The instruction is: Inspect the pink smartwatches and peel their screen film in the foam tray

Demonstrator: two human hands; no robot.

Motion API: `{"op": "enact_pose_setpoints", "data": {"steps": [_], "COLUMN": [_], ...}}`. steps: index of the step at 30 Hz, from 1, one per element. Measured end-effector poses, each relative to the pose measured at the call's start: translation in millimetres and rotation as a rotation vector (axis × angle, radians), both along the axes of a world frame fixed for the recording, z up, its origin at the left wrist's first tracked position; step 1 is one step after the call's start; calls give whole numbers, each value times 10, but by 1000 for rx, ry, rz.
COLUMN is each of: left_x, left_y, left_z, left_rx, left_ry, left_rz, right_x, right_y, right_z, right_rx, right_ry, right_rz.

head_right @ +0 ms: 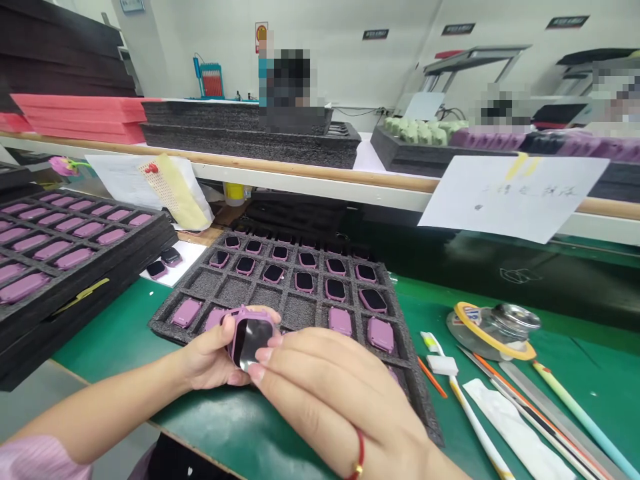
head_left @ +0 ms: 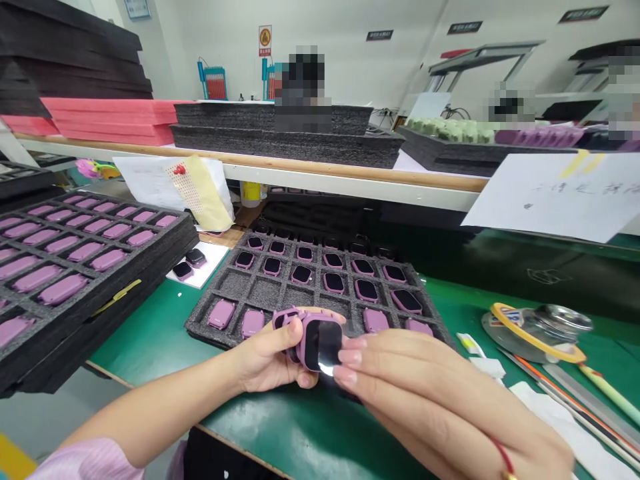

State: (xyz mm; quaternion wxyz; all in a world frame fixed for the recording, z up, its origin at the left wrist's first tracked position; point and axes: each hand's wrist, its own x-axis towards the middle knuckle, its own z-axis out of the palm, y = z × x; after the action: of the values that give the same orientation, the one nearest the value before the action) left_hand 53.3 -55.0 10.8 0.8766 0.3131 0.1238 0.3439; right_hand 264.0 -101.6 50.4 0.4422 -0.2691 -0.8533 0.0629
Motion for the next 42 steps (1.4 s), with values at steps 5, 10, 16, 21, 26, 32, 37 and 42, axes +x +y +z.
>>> {"op": "enact_pose_setpoints", "data": {"steps": [5,10,16,21,26,32,37,42], "left_x": [-6,43,115,75,75,114,60,67], "left_y": [-11,-27,-29,-2,-14,51,95,69], "left_z": [13,-19,-43,-54,-38,38,78,56], "left_rx": [-18,8,-65,-103,-148,-349,-317,-276], "left_ry": [28,19,106,85,82,180,145,106], "left_rz": [19,85,187,57,58,367,378,313], "right_x": [-93,-258,-291,-252,-200,20,131,115], "right_y": [54,182,249,282,331,642,901,815], "right_z": [59,11,-84,-49,-43,-165,-521,-386], "right_rx": [31,130,-191,-211,-156,-137,-287,-287], "right_ry": [-99,-86,72,102,20,-65,-219,-140], "right_rz": [78,-92,-88,-64,-22,-324,-363,-328]}}
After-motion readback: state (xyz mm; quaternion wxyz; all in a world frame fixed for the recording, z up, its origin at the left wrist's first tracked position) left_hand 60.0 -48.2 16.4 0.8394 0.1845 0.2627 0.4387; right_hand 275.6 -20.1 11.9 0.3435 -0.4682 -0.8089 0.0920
